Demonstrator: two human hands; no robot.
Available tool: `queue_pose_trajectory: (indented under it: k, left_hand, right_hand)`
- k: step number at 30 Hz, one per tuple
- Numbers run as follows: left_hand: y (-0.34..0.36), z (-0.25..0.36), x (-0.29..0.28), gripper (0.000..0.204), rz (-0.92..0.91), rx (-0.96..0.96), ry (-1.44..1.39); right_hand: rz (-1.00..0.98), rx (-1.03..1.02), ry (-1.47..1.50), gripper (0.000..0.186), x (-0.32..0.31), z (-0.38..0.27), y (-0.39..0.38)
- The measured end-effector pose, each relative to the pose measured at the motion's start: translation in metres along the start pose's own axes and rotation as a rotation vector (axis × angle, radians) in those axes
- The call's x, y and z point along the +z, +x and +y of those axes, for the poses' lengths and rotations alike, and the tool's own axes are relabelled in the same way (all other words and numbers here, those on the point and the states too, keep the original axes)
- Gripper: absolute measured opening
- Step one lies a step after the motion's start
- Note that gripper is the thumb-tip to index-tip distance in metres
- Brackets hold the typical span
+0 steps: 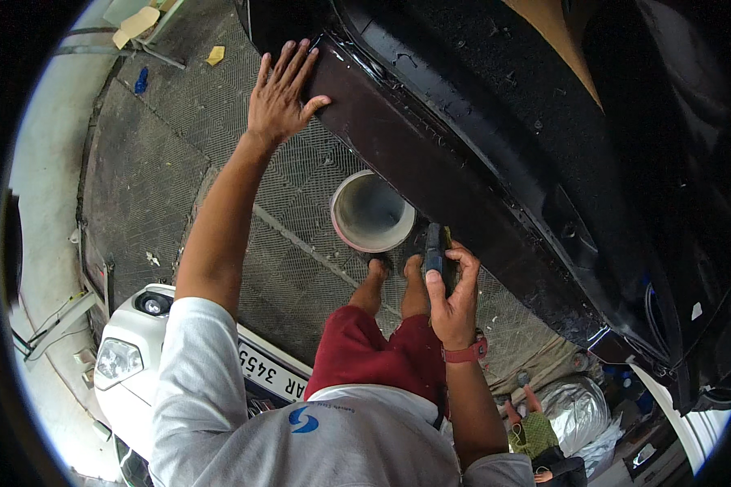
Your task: The person sands the surface of a detached black car bumper using a sanding block and water from a nearby bucket. They repeatedly dip the sanding block into the water and rub it against the bumper's surface to smooth it.
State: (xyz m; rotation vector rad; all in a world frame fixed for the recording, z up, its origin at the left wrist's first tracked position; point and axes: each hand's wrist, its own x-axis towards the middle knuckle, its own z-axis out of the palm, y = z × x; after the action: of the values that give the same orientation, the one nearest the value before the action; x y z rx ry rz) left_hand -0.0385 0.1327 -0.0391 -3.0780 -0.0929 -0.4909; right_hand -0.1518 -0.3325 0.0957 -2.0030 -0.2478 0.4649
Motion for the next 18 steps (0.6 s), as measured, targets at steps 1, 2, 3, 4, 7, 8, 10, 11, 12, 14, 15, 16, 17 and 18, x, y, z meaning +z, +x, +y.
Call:
queue_pose_trajectory:
  k: [1,2,3,4,7,8,10,11,12,14,15,16,17,18]
  left_hand:
    - [-0.008,0.005,0.002,0.109,-0.013,-0.037,-0.014]
    - [-0.014,0.013,0.002,0.11,-0.022,-0.073,-0.029]
    - [-0.021,0.022,0.001,0.112,-0.031,-0.111,-0.044]
    - [-0.027,0.032,-0.001,0.111,0.0,-0.14,-0.127]
    - [-0.039,0.058,-0.004,0.108,0.003,-0.224,-0.228]
    - [-0.042,0.066,-0.007,0.106,0.011,-0.237,-0.268]
    - [-0.048,0.078,-0.01,0.107,0.008,-0.277,-0.298]
    - [-0.051,0.084,-0.011,0.107,0.006,-0.299,-0.314]
    - [-0.054,0.09,-0.011,0.107,0.013,-0.31,-0.331]
    - [-0.06,0.101,-0.016,0.108,-0.004,-0.327,-0.352]
    - [-0.063,0.107,-0.019,0.109,-0.012,-0.335,-0.363]
    - [-0.067,0.112,-0.021,0.109,-0.024,-0.338,-0.368]
    - [-0.071,0.117,-0.023,0.109,-0.035,-0.342,-0.379]
    - [-0.074,0.121,-0.025,0.109,-0.045,-0.346,-0.39]
  right_hand:
    - [-0.009,-0.004,-0.028,0.052,0.0,0.001,-0.001]
    - [-0.009,-0.001,-0.016,0.052,0.002,0.002,-0.003]
    - [-0.009,0.003,-0.003,0.051,0.004,0.002,-0.005]
    - [-0.009,0.005,0.011,0.051,0.005,0.003,-0.006]
    - [0.001,0.049,0.057,0.048,0.005,0.005,-0.013]
    - [-0.001,0.05,0.045,0.048,0.006,0.007,-0.014]
    - [-0.007,0.052,0.018,0.048,0.006,0.009,-0.016]
    - [-0.012,0.048,0.006,0.049,0.006,0.009,-0.015]
    - [-0.017,0.045,-0.006,0.05,0.007,0.007,-0.014]
    - [-0.034,0.048,-0.018,0.054,0.008,0.007,-0.013]
    - [-0.047,0.053,-0.016,0.057,0.008,0.008,-0.011]
    - [-0.062,0.058,-0.015,0.06,0.01,0.005,-0.008]
    - [-0.053,0.026,-0.026,0.062,0.013,0.002,-0.006]
    - [-0.044,-0.006,-0.038,0.063,0.016,-0.003,-0.003]
